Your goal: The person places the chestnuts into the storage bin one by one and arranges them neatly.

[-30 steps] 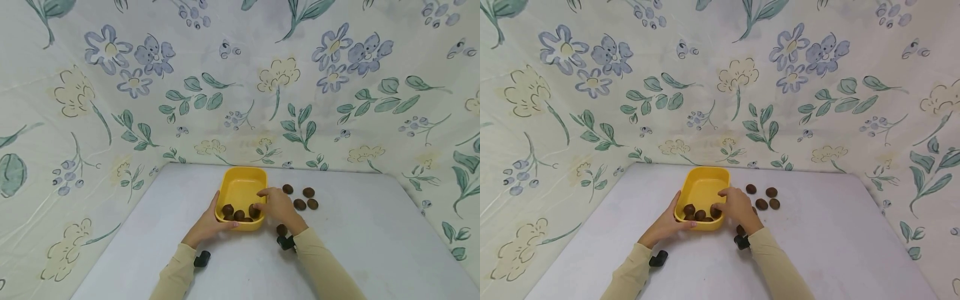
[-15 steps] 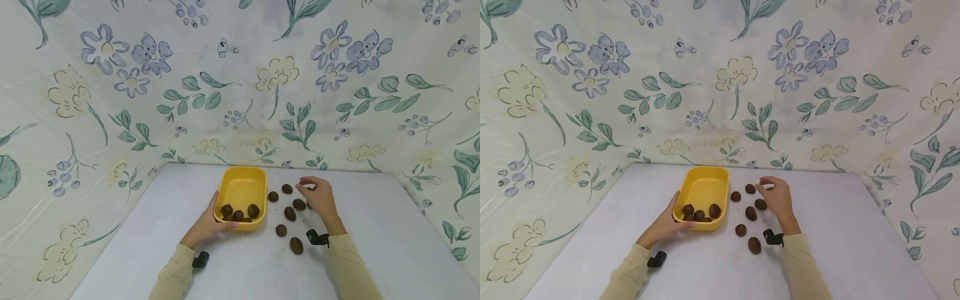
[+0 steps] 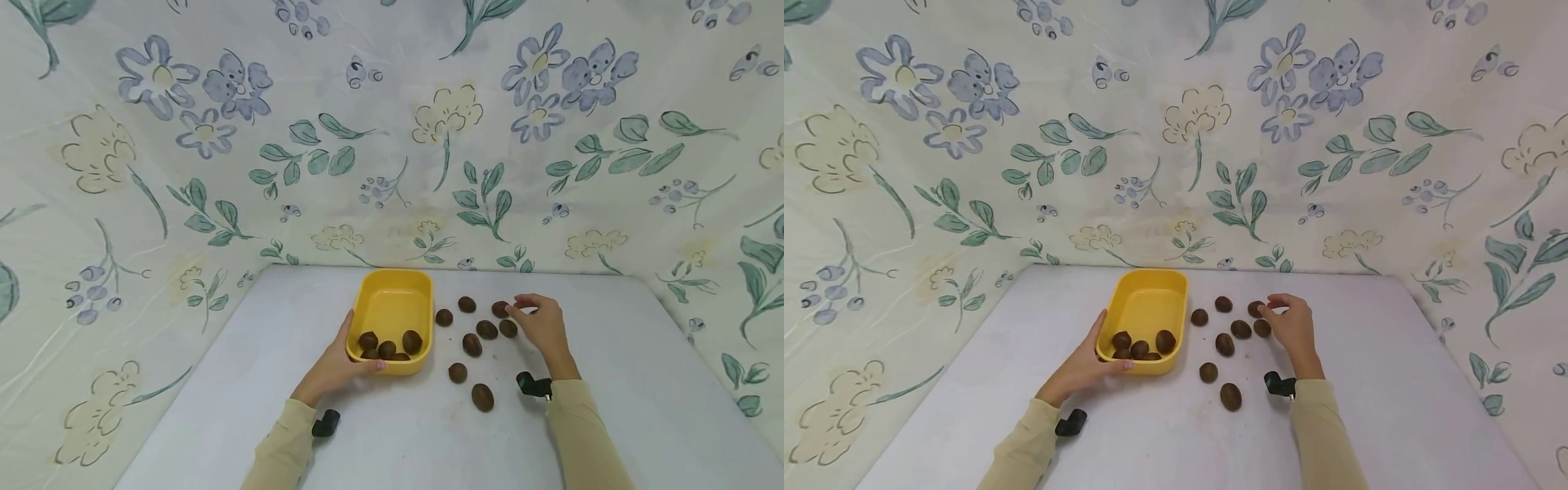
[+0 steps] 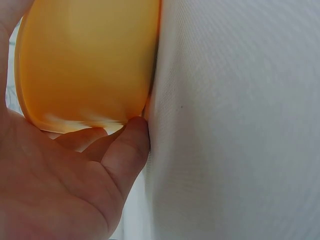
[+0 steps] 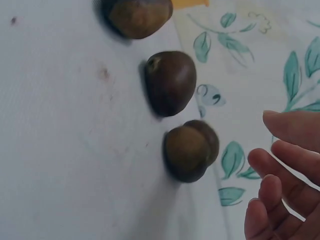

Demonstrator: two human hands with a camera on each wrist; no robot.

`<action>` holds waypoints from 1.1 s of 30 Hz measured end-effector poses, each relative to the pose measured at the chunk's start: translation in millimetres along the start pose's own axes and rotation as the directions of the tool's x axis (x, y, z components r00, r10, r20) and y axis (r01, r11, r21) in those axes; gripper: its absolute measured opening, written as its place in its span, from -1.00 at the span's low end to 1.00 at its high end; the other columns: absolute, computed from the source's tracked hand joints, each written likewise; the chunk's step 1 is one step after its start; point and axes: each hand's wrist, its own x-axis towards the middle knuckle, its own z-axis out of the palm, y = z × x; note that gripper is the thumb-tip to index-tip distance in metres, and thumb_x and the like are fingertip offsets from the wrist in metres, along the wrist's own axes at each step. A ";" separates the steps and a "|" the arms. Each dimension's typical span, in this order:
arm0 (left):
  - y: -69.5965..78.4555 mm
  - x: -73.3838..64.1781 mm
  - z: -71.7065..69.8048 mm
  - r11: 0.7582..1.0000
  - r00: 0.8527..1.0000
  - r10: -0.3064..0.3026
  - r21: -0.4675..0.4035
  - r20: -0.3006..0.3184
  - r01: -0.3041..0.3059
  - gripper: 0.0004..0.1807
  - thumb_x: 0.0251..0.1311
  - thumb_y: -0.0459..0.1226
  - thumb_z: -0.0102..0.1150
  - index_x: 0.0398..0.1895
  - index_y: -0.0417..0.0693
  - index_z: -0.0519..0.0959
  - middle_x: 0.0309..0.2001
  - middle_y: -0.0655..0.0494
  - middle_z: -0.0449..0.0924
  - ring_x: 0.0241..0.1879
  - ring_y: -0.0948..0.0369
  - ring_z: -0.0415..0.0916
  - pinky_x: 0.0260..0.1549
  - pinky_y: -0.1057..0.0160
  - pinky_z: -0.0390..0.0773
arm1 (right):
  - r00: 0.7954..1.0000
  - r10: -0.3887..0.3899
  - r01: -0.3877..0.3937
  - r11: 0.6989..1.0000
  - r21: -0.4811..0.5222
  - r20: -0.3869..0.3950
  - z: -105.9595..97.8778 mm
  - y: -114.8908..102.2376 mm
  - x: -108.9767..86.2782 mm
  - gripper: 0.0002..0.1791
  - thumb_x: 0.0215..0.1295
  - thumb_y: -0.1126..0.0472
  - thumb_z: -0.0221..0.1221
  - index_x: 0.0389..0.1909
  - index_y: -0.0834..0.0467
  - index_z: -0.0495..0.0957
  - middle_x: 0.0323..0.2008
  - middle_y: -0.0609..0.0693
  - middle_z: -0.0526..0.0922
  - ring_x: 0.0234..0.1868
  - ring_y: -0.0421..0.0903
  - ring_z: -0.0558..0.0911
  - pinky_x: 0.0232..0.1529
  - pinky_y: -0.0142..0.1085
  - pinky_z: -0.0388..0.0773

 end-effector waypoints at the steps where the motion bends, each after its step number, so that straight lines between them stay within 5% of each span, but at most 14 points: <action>1: 0.1 0.3 -0.1 1.000 1.000 0.001 0.000 0.001 -0.001 0.51 -0.08 0.22 0.57 0.71 0.13 -0.36 0.70 -0.13 -0.15 0.65 -0.20 -0.04 0.55 -0.34 0.08 | 1.000 0.020 -0.020 1.000 -0.002 0.008 0.1 2.4 0.4 -0.54 0.42 0.11 0.29 0.18 0.33 0.62 0.07 0.31 0.72 0.09 0.22 0.61 0.08 -0.02 0.59; 7: -0.6 0.0 -1.2 1.000 1.000 0.006 0.001 -0.002 -0.006 0.52 -0.08 0.23 0.56 0.71 0.13 -0.37 0.70 -0.13 -0.14 0.65 -0.20 -0.02 0.55 -0.34 0.09 | 0.992 0.107 -0.106 0.994 -0.023 0.070 3.2 14.7 1.2 -0.50 0.42 0.08 0.27 0.24 0.31 0.58 0.14 0.31 0.68 0.16 0.24 0.59 0.13 0.03 0.60; 12: -0.2 0.0 -1.3 1.000 1.000 0.011 -0.003 -0.002 -0.011 0.51 -0.08 0.21 0.56 0.71 0.13 -0.38 0.70 -0.13 -0.13 0.65 -0.20 -0.03 0.55 -0.34 0.08 | 0.988 0.117 -0.113 0.992 -0.048 0.099 4.8 20.6 0.4 -0.50 0.41 0.08 0.28 0.21 0.33 0.59 0.12 0.32 0.68 0.13 0.24 0.62 0.01 -0.02 0.63; 23: 0.2 0.4 0.6 1.000 1.000 0.018 -0.017 0.007 -0.017 0.52 -0.08 0.20 0.57 0.71 0.11 -0.37 0.70 -0.13 -0.15 0.65 -0.20 -0.04 0.56 -0.34 0.08 | 0.972 0.158 -0.155 0.987 -0.033 0.171 5.7 23.9 -3.1 -0.41 0.29 0.05 0.39 0.20 0.36 0.58 0.12 0.35 0.66 0.21 0.27 0.57 0.25 0.14 0.52; 33: 1.2 -0.2 0.1 1.000 1.000 0.003 -0.013 0.002 -0.003 0.52 -0.08 0.21 0.57 0.71 0.12 -0.37 0.70 -0.13 -0.15 0.65 -0.21 -0.03 0.55 -0.34 0.09 | 0.969 0.144 -0.134 0.989 -0.064 0.203 7.7 21.2 -0.9 -0.44 0.20 0.16 0.41 0.17 0.37 0.60 0.07 0.31 0.71 0.10 0.22 0.62 0.18 0.10 0.54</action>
